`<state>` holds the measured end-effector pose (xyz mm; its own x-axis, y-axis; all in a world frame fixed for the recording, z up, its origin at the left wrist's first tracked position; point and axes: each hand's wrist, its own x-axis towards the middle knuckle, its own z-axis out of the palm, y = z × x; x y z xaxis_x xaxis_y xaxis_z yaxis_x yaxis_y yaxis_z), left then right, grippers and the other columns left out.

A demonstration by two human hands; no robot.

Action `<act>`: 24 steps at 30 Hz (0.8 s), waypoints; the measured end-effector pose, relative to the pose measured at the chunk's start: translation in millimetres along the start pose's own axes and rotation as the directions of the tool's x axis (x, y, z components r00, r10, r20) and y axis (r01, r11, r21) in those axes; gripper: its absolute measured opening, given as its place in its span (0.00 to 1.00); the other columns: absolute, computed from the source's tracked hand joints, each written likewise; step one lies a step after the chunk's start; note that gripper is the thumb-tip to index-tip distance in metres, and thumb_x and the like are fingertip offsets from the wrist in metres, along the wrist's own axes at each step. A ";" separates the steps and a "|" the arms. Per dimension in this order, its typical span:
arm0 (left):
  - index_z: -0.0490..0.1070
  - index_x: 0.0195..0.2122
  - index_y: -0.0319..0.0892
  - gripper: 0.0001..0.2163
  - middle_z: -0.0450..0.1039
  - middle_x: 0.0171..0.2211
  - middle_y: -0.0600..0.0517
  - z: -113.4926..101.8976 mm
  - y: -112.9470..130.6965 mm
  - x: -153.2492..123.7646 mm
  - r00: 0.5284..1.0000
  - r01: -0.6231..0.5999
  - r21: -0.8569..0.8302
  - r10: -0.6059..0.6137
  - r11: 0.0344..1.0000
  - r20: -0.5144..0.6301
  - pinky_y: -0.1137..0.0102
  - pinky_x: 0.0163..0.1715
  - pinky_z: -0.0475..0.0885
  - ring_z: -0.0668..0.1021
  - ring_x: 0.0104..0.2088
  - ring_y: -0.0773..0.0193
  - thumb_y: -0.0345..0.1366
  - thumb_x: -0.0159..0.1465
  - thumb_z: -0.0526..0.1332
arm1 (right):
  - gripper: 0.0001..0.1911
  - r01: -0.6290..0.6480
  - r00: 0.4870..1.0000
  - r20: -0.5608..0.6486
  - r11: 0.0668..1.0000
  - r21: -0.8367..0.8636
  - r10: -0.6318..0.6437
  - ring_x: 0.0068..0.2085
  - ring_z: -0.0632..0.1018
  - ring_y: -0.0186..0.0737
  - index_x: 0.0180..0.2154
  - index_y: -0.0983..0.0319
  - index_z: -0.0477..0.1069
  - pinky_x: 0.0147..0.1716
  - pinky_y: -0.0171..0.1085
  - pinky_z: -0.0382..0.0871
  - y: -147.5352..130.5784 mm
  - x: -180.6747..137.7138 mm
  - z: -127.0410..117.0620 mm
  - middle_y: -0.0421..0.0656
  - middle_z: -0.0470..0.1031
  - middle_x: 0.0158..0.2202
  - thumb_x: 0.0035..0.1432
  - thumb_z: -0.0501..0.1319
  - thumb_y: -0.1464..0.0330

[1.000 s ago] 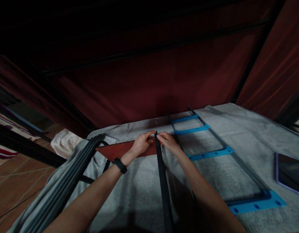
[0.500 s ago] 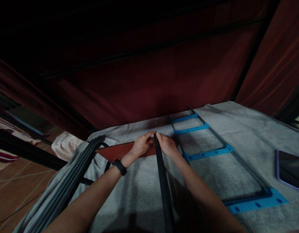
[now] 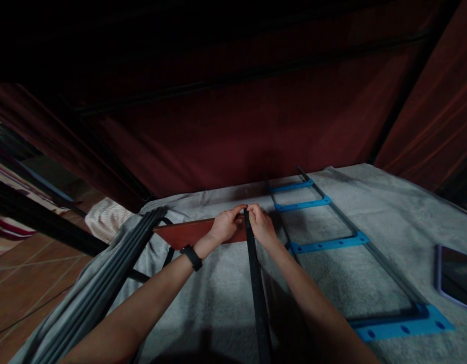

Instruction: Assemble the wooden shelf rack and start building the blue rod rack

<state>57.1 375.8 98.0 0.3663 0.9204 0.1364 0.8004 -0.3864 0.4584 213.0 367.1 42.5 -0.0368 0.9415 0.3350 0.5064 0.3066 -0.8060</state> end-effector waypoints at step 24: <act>0.66 0.64 0.48 0.24 0.80 0.47 0.49 -3.5 7.8 -2.7 0.998 0.030 0.105 -0.035 0.994 0.046 0.68 0.49 0.72 0.80 0.46 0.58 0.30 0.66 0.58 | 0.10 -0.100 0.993 -0.042 0.965 0.241 0.114 0.36 0.77 0.42 0.42 0.55 0.65 0.36 0.37 0.66 -2.8 2.8 -2.6 0.39 0.75 0.33 0.65 0.48 0.61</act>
<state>60.7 370.5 104.3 0.3592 0.9299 0.0793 0.8564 -0.3622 0.3679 213.7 368.5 47.0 0.0571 0.9636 0.2612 0.2845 0.2351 -0.9294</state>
